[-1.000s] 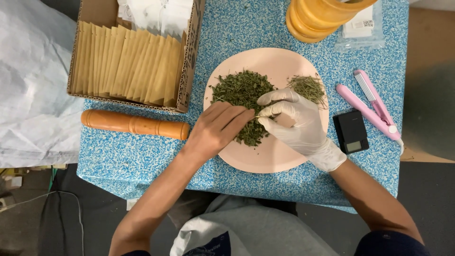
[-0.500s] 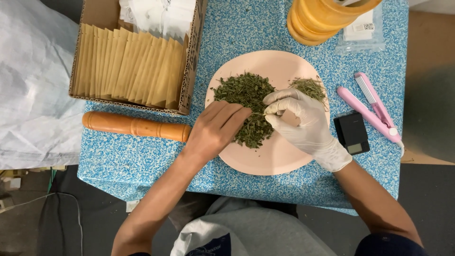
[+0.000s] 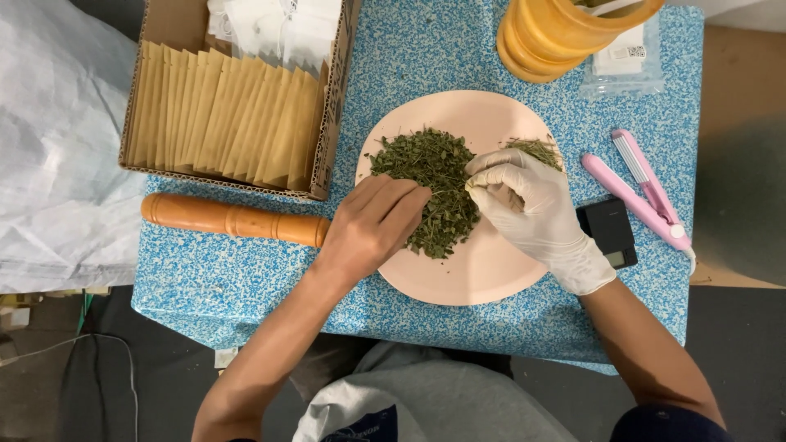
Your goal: The person is manually sorting dried tea leaves on a plate, separating the leaves from stems and other debris.
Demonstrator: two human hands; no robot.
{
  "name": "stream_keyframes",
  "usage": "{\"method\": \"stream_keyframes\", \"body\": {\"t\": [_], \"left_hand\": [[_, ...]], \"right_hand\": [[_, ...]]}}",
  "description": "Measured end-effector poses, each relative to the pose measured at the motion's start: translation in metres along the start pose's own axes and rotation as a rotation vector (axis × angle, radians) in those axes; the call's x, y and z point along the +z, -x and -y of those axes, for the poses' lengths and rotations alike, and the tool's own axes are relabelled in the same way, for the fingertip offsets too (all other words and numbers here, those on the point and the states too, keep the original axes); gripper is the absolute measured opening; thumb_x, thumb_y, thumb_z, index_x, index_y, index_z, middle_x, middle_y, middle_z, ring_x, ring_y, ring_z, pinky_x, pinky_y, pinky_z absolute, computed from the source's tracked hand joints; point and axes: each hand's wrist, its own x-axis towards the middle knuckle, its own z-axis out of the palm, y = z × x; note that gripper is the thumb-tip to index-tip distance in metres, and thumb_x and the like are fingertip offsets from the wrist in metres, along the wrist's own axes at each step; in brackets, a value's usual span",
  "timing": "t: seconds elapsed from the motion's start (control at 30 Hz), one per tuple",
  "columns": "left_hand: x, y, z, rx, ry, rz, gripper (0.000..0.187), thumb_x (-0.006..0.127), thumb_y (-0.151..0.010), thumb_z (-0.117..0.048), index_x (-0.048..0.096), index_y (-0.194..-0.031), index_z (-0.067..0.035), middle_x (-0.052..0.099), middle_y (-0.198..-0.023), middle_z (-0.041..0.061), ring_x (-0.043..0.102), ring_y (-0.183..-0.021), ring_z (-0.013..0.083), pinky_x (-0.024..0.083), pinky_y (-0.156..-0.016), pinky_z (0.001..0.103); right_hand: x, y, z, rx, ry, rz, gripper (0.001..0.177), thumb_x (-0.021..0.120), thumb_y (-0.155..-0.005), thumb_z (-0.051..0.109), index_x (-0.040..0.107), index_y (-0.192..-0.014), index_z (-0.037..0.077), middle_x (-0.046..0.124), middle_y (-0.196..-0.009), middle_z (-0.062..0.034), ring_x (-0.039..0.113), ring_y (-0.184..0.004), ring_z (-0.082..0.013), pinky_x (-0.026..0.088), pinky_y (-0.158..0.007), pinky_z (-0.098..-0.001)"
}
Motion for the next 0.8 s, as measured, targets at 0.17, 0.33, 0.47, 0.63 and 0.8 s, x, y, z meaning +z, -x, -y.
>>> {"method": "stream_keyframes", "body": {"t": [0.17,0.33,0.47,0.63,0.8], "left_hand": [[-0.004,-0.001,-0.001,-0.036,0.043,0.025,0.013,0.081,-0.098,0.001,0.081,-0.110,-0.006,0.076,-0.097,0.013,0.074,-0.085,0.0272,0.065,-0.079,0.038],[-0.008,-0.015,-0.006,-0.144,0.220,0.050,0.014,0.079,-0.101,0.002,0.080,-0.113,-0.005,0.077,-0.099,0.012,0.076,-0.090,0.0280,0.066,-0.083,0.040],[-0.002,-0.051,-0.018,-0.131,0.428,0.197,0.006,0.070,-0.109,0.002,0.068,-0.114,0.001,0.069,-0.109,0.017,0.069,-0.104,0.0344,0.060,-0.092,0.046],[0.050,-0.087,-0.017,-0.122,0.436,0.210,0.002,0.071,-0.106,0.000,0.071,-0.105,-0.002,0.072,-0.100,0.012,0.066,-0.089,0.0283,0.054,-0.077,0.039],[0.108,-0.098,-0.005,-0.028,0.298,0.250,0.008,0.082,-0.097,0.004,0.077,-0.092,0.000,0.065,-0.097,0.012,0.064,-0.092,0.0334,0.058,-0.071,0.045]], "right_hand": [[-0.012,-0.012,-0.004,-0.304,0.372,0.029,0.016,0.076,-0.103,0.003,0.081,-0.117,-0.003,0.075,-0.117,-0.0241,0.074,-0.104,-0.0449,0.062,-0.090,-0.0543],[-0.041,-0.012,-0.003,-0.368,0.625,-0.123,0.011,0.080,-0.104,0.004,0.083,-0.113,0.000,0.076,-0.118,-0.0200,0.074,-0.104,-0.0416,0.061,-0.089,-0.0518],[-0.069,-0.016,0.010,-0.402,0.621,-0.352,0.020,0.064,-0.108,-0.010,0.077,-0.123,-0.010,0.067,-0.129,-0.0280,0.071,-0.118,-0.0462,0.061,-0.103,-0.0577],[-0.081,-0.015,0.005,-0.437,0.598,-0.549,0.023,0.052,-0.118,-0.001,0.072,-0.118,-0.013,0.057,-0.131,-0.0270,0.062,-0.122,-0.0436,0.062,-0.084,-0.0487],[-0.090,-0.011,-0.012,-0.491,0.672,-0.593,0.021,0.055,-0.111,-0.003,0.074,-0.121,-0.004,0.054,-0.138,-0.0173,0.061,-0.127,-0.0377,0.060,-0.082,-0.0469]]}}
